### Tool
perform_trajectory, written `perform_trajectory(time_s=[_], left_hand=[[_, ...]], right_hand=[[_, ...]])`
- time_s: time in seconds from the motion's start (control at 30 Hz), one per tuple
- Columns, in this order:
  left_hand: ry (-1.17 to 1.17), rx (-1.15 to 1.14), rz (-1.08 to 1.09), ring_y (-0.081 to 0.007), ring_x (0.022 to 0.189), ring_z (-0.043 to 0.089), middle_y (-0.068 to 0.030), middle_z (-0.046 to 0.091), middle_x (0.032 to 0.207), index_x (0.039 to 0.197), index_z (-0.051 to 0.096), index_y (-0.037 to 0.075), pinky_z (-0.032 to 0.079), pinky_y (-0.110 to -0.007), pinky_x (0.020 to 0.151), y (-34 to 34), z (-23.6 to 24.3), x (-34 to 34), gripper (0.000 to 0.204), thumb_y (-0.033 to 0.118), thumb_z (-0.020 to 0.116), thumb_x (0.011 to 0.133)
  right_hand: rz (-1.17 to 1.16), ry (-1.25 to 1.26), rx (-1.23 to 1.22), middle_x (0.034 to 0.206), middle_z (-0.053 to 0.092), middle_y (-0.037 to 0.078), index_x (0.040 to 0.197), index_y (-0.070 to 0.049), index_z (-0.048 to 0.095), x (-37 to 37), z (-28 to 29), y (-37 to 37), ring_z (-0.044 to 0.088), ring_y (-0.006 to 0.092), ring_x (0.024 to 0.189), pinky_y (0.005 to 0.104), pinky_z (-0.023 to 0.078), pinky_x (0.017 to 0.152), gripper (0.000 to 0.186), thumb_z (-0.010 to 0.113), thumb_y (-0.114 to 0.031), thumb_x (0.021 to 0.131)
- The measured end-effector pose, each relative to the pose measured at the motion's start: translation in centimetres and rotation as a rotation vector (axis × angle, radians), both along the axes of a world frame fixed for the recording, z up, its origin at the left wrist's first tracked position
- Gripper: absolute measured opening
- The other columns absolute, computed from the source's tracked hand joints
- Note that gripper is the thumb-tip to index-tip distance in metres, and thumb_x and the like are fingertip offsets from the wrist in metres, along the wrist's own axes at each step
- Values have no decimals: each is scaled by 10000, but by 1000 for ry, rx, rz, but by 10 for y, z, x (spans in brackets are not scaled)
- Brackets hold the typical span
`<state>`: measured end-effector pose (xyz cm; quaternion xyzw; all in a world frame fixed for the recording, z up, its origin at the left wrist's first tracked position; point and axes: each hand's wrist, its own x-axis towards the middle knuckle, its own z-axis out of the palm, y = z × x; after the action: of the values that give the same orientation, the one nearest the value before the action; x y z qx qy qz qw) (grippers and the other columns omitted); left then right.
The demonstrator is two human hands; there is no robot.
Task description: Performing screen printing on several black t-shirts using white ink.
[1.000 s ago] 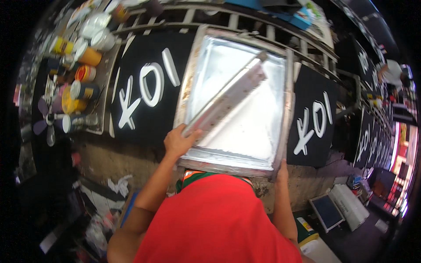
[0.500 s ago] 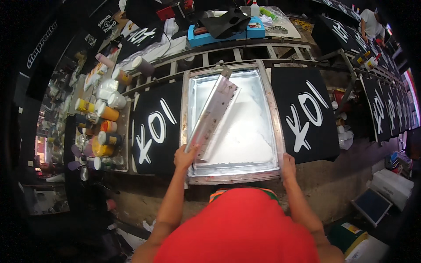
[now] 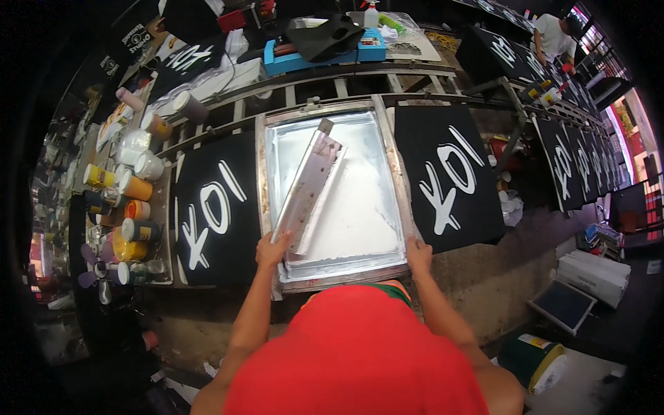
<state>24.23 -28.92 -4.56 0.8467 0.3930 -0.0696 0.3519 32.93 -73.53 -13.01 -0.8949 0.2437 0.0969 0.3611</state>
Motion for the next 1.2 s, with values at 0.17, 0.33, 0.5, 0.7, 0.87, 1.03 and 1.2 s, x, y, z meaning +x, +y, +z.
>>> perform_trajectory(time_s=[0.17,0.33,0.5,0.7,0.87,1.03,1.2], left_hand=[[-47,-104,10,-402,995,727,-207,758,992,1040,768,105,551,-484,840,16,-14,-8,657,690,780,741],[47,67,-240,-413,937,716,-205,740,930,1002,749,89,555,-492,835,29,54,17,561,560,854,717],[-252,458,-665,-410,901,679,-174,712,889,972,718,87,532,-500,943,48,80,63,385,357,863,737],[-275,306,-682,-375,891,694,-134,732,928,983,726,88,553,-460,860,57,80,117,323,292,843,762],[-116,197,-457,-354,802,719,-171,734,866,1052,730,67,539,-424,730,61,73,112,371,291,863,788],[-89,126,-414,-297,750,701,-146,726,824,1051,731,56,535,-400,732,54,57,106,381,294,870,788],[-157,18,-370,-243,749,702,-118,737,828,1063,737,53,538,-383,740,46,52,93,386,292,872,791]], right_hand=[[104,112,25,1201,664,331,1284,58,656,18,31,9,634,457,1169,476,484,1034,688,597,-535,940],[587,-442,-117,1360,562,282,1342,31,562,103,118,51,512,439,1288,491,405,1114,646,796,-233,801],[1225,-544,-464,1571,393,180,1507,-67,433,177,197,120,324,395,1488,528,293,1197,880,855,-261,759],[961,-592,-215,1592,396,188,1518,-39,431,208,163,80,327,403,1492,535,281,1195,755,723,-272,861],[325,-463,-535,1628,365,185,1539,-1,413,121,60,-34,273,418,1526,647,221,1185,665,535,-294,954],[405,15,-696,1705,242,114,1609,-62,324,79,34,-54,142,422,1573,664,151,1218,698,427,-408,1011],[397,-5,-724,1708,243,99,1608,-70,331,78,30,-53,139,423,1573,666,144,1219,700,417,-427,1012]])
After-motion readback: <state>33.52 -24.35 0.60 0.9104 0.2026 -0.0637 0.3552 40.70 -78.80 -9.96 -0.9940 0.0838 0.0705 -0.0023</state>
